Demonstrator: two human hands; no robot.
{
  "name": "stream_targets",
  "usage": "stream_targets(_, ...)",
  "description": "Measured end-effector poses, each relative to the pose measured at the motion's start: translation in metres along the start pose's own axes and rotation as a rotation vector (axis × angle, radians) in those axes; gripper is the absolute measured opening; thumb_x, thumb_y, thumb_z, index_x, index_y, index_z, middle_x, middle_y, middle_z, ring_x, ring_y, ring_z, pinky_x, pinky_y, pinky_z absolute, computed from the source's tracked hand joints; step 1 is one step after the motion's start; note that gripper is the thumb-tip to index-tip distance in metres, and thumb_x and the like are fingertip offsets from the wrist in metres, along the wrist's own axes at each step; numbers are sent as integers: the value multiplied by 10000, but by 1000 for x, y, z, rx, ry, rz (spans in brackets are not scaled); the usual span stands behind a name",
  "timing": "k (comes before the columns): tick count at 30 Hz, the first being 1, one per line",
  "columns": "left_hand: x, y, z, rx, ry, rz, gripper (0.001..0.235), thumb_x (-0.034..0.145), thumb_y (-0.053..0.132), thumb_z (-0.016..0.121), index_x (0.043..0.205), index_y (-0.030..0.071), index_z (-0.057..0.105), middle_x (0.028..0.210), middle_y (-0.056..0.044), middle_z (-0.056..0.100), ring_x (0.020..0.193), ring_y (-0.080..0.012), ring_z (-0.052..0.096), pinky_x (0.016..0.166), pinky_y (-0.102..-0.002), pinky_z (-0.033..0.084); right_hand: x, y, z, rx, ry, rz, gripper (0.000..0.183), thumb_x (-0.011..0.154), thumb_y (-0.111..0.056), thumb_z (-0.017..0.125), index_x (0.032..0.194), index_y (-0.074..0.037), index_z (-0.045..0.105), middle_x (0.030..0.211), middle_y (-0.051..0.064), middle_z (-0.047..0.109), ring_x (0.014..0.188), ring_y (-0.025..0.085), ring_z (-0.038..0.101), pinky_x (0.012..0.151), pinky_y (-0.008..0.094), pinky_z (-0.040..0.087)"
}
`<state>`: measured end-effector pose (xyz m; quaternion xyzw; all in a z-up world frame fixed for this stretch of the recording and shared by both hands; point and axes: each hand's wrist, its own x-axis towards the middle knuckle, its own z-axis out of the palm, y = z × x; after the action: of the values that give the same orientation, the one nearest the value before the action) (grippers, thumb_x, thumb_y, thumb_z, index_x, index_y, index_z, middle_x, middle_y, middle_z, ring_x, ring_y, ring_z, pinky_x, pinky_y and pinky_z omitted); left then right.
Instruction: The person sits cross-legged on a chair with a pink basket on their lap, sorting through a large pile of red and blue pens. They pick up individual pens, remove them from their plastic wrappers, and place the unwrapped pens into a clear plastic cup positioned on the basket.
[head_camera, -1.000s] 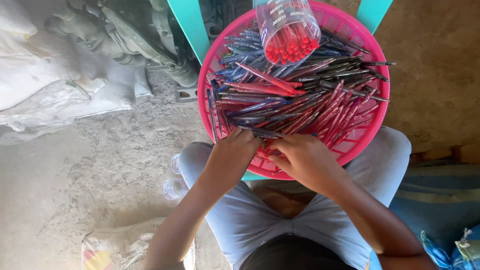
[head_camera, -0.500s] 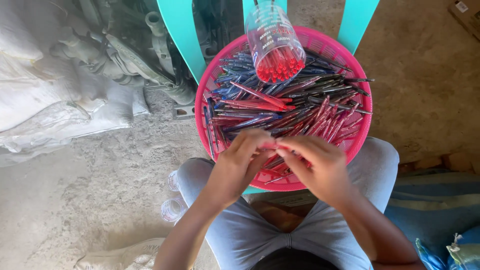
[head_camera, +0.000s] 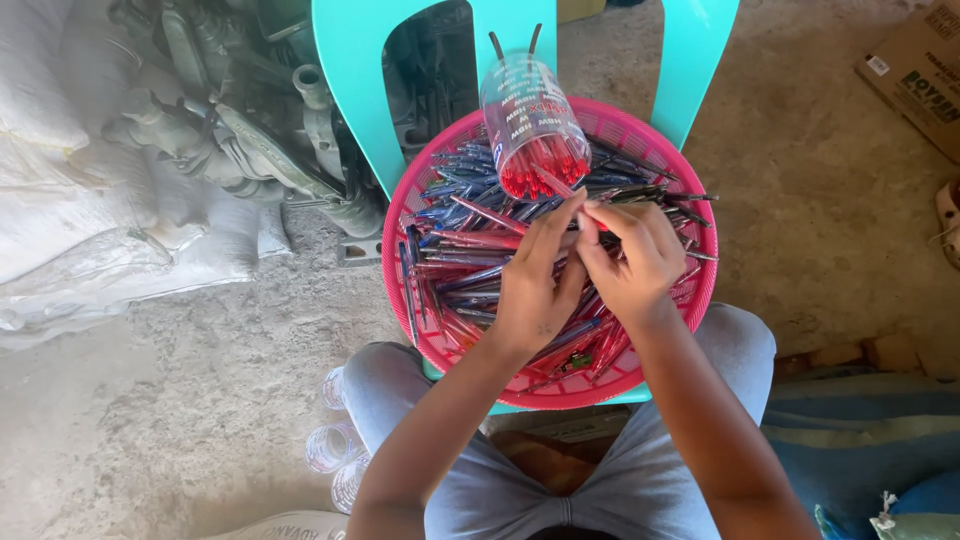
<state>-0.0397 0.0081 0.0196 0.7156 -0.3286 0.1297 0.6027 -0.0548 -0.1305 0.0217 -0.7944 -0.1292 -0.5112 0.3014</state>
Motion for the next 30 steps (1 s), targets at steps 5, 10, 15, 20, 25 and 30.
stream_targets(5,-3,-10,-4,52,-13,-50,675,921,-112,595,1548,68,421,1433,-197,588,1164,-311,734,972,-342,629,6,-11,5,28,-128,40,303,911,25,824,1172,-25,681,1032,123,709,896,292,696,783,379,565)
stream_targets(10,1,-14,-7,180,23,-85,705,932,-90,626,1585,46,398,1361,-194,603,1115,-330,692,903,-379,599,8,-15,9,64,-270,121,356,964,36,712,1312,-7,649,1146,152,710,989,329,706,870,421,567)
stream_targets(15,2,-16,-7,73,56,-219,624,939,-75,601,1524,79,449,1376,-176,605,1011,-244,744,839,-334,626,-5,0,17,85,-289,265,271,1012,6,694,1276,-29,647,1159,143,709,1026,312,713,891,404,573)
stream_targets(20,6,-22,-14,135,64,-222,583,950,-85,597,1504,76,510,1332,-170,651,934,-220,731,822,-329,620,8,-7,14,47,-383,192,380,995,52,642,1366,-27,618,1276,161,682,1144,357,645,995,446,525)
stream_targets(25,2,-49,-22,-90,185,-199,487,1011,-108,563,1461,77,566,1319,-152,696,1079,-189,746,924,-313,639,6,-9,12,-12,-478,176,551,966,42,625,1504,-13,518,1419,168,564,1245,384,535,1090,496,427)
stream_targets(30,7,-36,-25,40,101,-184,483,972,-108,579,1391,129,623,1219,-111,732,945,-165,753,823,-306,623,-1,-2,15,-81,-515,177,497,944,20,651,1426,-68,571,1378,146,541,1235,375,516,1066,491,424)
